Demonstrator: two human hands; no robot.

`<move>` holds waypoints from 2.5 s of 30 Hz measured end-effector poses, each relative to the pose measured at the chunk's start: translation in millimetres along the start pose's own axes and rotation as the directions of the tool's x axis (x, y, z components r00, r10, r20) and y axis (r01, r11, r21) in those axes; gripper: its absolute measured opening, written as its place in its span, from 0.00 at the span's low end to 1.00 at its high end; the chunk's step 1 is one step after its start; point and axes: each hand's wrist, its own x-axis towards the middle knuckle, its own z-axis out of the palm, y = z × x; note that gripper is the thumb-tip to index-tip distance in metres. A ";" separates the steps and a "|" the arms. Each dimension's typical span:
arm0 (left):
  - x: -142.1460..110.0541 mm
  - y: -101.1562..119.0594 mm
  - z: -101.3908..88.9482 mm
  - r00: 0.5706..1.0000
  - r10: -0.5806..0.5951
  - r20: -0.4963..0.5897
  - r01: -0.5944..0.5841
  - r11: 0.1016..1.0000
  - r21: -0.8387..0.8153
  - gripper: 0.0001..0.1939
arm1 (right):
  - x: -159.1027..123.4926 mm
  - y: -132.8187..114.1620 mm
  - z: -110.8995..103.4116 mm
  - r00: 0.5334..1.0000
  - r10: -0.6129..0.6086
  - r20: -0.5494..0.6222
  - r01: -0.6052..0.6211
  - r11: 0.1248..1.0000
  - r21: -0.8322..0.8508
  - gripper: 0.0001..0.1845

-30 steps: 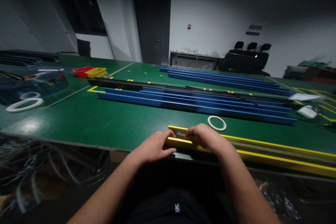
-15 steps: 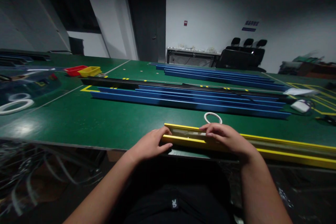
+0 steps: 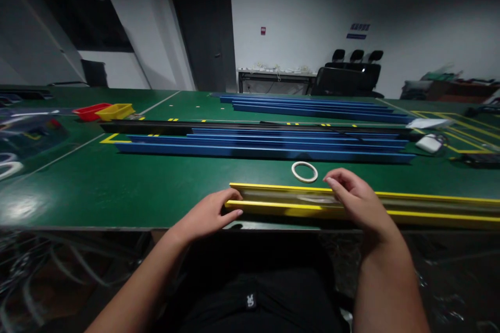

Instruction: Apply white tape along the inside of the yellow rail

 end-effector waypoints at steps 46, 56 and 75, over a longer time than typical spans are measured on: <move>-21.2 -46.0 -53.6 0.995 0.031 0.094 -0.059 0.948 0.312 0.18 | 0.9 -1.9 19.1 0.981 0.040 0.190 0.053 0.886 -0.461 0.16; -17.7 -14.2 -52.9 1.000 0.016 -0.014 -0.012 0.975 0.221 0.17 | 1.2 2.8 19.7 0.981 -0.010 0.193 0.091 0.904 -0.418 0.04; 73.4 74.7 36.6 0.953 0.251 0.169 -0.301 0.838 0.454 0.28 | 4.0 14.4 17.8 0.984 0.009 0.175 0.072 0.891 -0.448 0.06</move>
